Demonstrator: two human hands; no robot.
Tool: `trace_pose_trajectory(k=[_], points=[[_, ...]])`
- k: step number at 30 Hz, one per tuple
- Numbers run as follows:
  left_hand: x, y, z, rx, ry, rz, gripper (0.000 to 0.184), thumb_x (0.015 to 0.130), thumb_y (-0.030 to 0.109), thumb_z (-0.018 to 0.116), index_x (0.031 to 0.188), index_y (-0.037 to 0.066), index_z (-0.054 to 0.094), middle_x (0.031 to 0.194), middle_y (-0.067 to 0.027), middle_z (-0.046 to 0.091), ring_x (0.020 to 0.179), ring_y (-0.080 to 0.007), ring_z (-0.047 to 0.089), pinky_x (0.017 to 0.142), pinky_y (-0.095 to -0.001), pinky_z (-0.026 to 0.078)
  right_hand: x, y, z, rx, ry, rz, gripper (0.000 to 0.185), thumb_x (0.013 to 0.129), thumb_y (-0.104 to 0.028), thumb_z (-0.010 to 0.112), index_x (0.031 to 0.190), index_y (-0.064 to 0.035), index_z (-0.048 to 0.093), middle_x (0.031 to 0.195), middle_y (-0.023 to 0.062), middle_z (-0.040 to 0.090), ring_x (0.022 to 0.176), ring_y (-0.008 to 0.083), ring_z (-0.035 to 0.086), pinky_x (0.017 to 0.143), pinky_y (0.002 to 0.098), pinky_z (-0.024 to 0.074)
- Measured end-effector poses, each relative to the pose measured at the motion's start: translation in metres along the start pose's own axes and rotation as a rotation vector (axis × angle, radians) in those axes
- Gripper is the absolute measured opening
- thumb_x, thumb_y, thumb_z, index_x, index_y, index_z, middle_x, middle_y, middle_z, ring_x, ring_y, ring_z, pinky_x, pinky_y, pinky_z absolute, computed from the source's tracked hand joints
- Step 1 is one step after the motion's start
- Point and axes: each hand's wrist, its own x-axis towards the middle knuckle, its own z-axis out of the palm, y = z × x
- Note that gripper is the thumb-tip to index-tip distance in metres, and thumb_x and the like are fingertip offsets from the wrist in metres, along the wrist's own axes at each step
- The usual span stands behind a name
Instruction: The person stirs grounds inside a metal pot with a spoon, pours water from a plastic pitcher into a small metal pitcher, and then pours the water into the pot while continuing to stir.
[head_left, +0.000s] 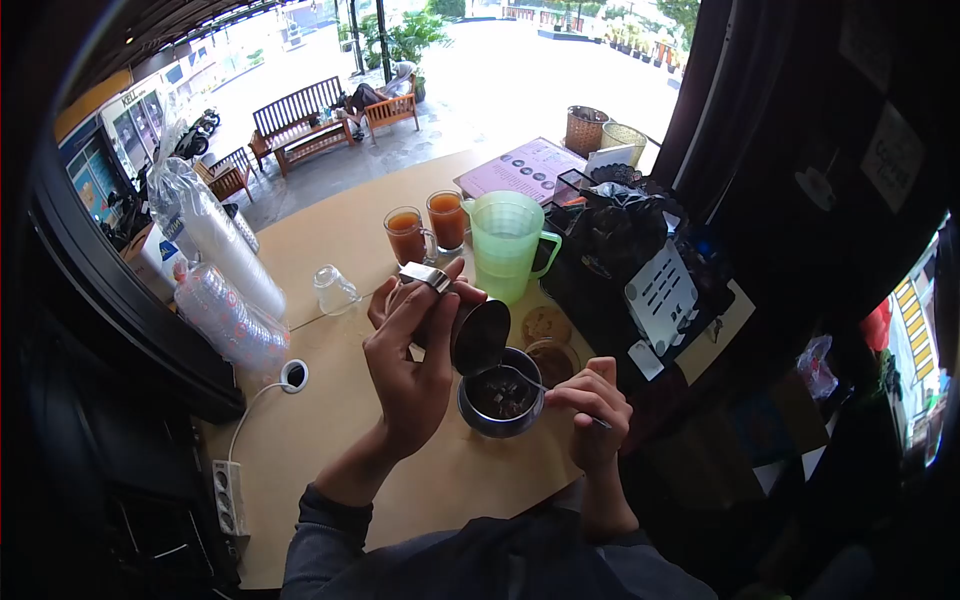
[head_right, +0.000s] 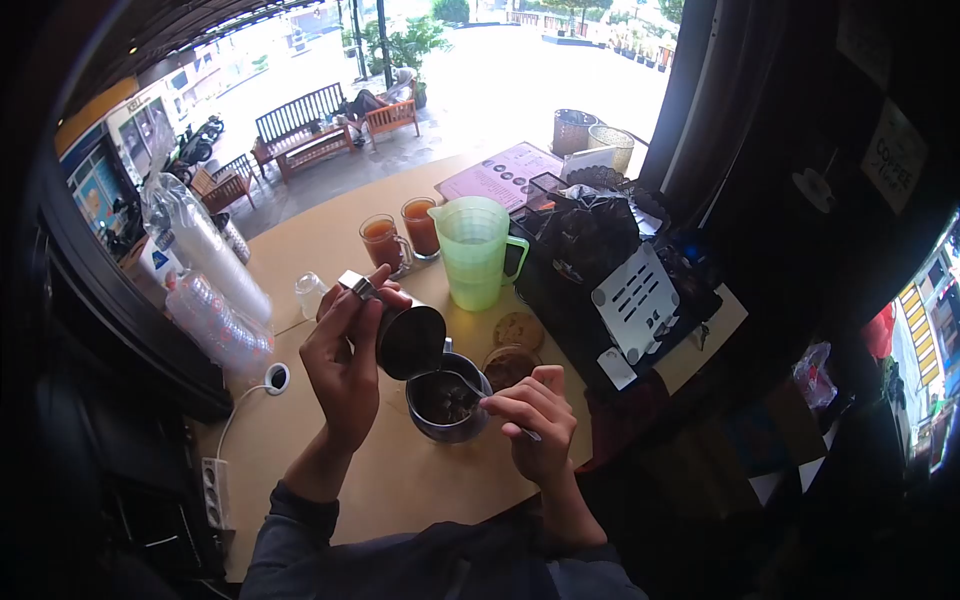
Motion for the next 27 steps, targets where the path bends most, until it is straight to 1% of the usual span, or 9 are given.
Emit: trace_pose_trajectory(k=[2,6,8,9,11,14,21,24,27], points=[[-0.0011,0.0032,-0.0031,0.113,0.002,0.043,0.019,0.096,0.002,0.05,0.1,-0.006,0.067,0.102,-0.0144,0.067,0.119,-0.0252,0.054,0.1,-0.0356,0.043,0.0001,-0.0004,0.0002,0.003,0.003,-0.006,0.043,0.096,-0.042,0.048,0.088,-0.0046,0.068,0.069,0.0038,0.064,0.058,0.0165,0.058,0.072,0.0342,0.0363],[-0.0051,0.0077,-0.0049,0.142,0.015,0.051,0.019,0.095,0.001,0.051,0.096,-0.007,0.068,0.098,-0.0128,0.068,0.116,-0.0238,0.056,0.1,-0.0343,0.039,-0.0006,-0.0007,0.0005,0.008,0.002,0.0,0.043,0.096,-0.042,0.048,0.088,-0.0044,0.068,0.069,0.0038,0.064,0.057,0.0164,0.058,0.072,0.0343,0.0362],[-0.0055,0.0056,-0.0058,0.216,0.013,0.151,0.022,0.093,0.002,0.055,0.11,-0.002,0.067,0.088,-0.0035,0.071,0.085,-0.0134,0.062,0.105,-0.0409,0.025,-0.0006,-0.0008,0.0003,0.004,-0.007,0.003,0.043,0.097,-0.042,0.048,0.088,-0.0044,0.068,0.069,0.0038,0.064,0.057,0.0164,0.058,0.072,0.0344,0.0362],[-0.0054,0.0065,-0.0053,0.216,0.014,0.15,0.022,0.093,0.002,0.055,0.11,-0.002,0.067,0.088,-0.0035,0.071,0.085,-0.0134,0.062,0.105,-0.0409,0.025,-0.0005,-0.0005,0.0005,0.004,-0.007,0.003,0.043,0.097,-0.042,0.048,0.088,-0.0044,0.068,0.069,0.0038,0.064,0.057,0.0164,0.058,0.072,0.0344,0.0362],[-0.0055,0.0093,-0.0027,0.227,-0.015,0.117,0.018,0.095,0.001,0.051,0.092,-0.002,0.069,0.09,-0.0087,0.071,0.113,-0.0217,0.06,0.107,-0.0386,0.024,-0.0002,0.0002,0.0005,0.005,-0.003,-0.007,0.043,0.097,-0.041,0.048,0.088,-0.0044,0.068,0.069,0.0038,0.064,0.057,0.0165,0.058,0.072,0.0347,0.0361],[-0.0047,0.0085,0.0004,0.213,-0.016,0.11,0.018,0.095,0.002,0.052,0.092,0.0,0.069,0.089,-0.0071,0.071,0.113,-0.0215,0.062,0.109,-0.0403,0.021,-0.0013,0.0008,0.0,0.001,-0.007,-0.003,0.043,0.097,-0.041,0.048,0.088,-0.0043,0.068,0.069,0.004,0.064,0.057,0.0167,0.058,0.072,0.0348,0.0361],[-0.0029,0.002,-0.0007,0.272,0.008,0.131,0.017,0.094,0.003,0.053,0.092,0.001,0.069,0.09,-0.0063,0.072,0.112,-0.0213,0.063,0.11,-0.0402,0.02,-0.0002,-0.001,0.0003,0.005,-0.01,-0.003,0.044,0.097,-0.042,0.048,0.088,-0.0041,0.068,0.069,0.0038,0.064,0.057,0.017,0.057,0.073,0.035,0.0363],[-0.0048,0.0029,-0.0041,0.324,0.042,0.159,0.016,0.093,0.002,0.053,0.093,0.0,0.069,0.09,-0.0065,0.072,0.109,-0.0209,0.064,0.11,-0.0409,0.02,0.0002,-0.0012,0.0005,0.003,-0.015,-0.006,0.044,0.096,-0.042,0.048,0.088,-0.004,0.069,0.068,0.0038,0.063,0.057,0.0169,0.057,0.072,0.035,0.0364],[-0.0095,0.005,-0.0069,0.43,0.063,0.257,0.015,0.092,0.0,0.054,0.094,-0.001,0.069,0.09,-0.0069,0.072,0.106,-0.0204,0.065,0.11,-0.0422,0.019,0.0013,-0.0023,0.0005,0.0,-0.02,-0.008,0.044,0.096,-0.042,0.048,0.088,-0.004,0.069,0.068,0.0038,0.063,0.057,0.0167,0.057,0.071,0.0347,0.0365]])
